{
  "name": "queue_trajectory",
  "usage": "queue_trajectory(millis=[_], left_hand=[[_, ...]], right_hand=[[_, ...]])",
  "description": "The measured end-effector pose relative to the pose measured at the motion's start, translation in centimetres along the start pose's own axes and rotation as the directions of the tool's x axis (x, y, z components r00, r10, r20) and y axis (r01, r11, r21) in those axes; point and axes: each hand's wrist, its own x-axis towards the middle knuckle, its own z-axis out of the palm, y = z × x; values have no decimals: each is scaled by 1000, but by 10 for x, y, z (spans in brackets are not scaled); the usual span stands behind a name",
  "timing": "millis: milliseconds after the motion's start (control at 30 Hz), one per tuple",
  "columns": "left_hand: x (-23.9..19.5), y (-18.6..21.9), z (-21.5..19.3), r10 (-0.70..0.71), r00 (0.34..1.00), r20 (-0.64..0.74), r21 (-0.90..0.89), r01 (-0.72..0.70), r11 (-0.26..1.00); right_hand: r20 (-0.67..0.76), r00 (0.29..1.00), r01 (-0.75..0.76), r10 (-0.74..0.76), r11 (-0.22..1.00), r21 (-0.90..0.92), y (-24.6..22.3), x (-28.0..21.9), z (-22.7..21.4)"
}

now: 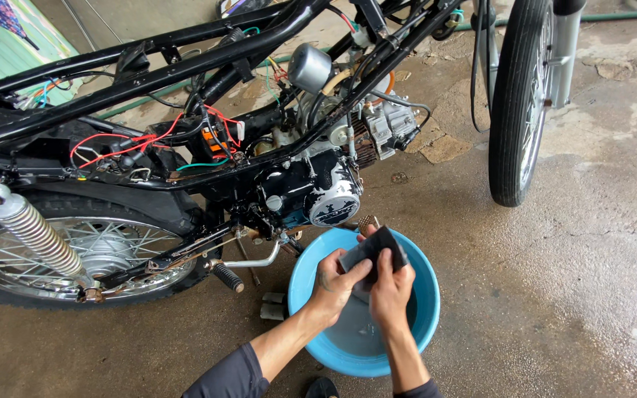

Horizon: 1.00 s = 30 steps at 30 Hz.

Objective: The person retrieves a sanding block and walks to a motorcycle. They dip the block in a blue basin of water and scrub the motorcycle's engine casing and frame. The person repeatedly wets the block and scrubs the same area.

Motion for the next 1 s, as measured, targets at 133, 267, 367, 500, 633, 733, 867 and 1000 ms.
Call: queue_trajectory(millis=[133,267,367,500,633,733,867,1000], left_hand=[[18,-10,-8,45,995,90,-113,-35,993],[42,-25,-14,143,982,121,-154,-124,980],[33,-3,-9,167,977,132,-235,-133,963],[19,1,-7,133,971,199,-265,-77,961],[17,8,-18,73,980,185,-77,-60,995],[12,25,-32,35,986,164,113,-54,992],[44,-39,-41,86,989,116,149,-103,983],[39,-62,-39,144,984,108,428,-177,886]], right_hand=[[41,998,39,-42,996,75,-7,25,12],[24,967,-246,254,904,350,-30,23,36],[126,974,-223,190,907,357,-36,15,48],[163,986,-90,42,951,295,-22,11,49],[-35,999,10,-3,979,204,-23,-4,78],[-61,998,-6,-8,976,-217,44,49,11],[227,970,229,-90,657,-718,-6,60,56],[382,918,394,-104,136,-909,19,89,55]])
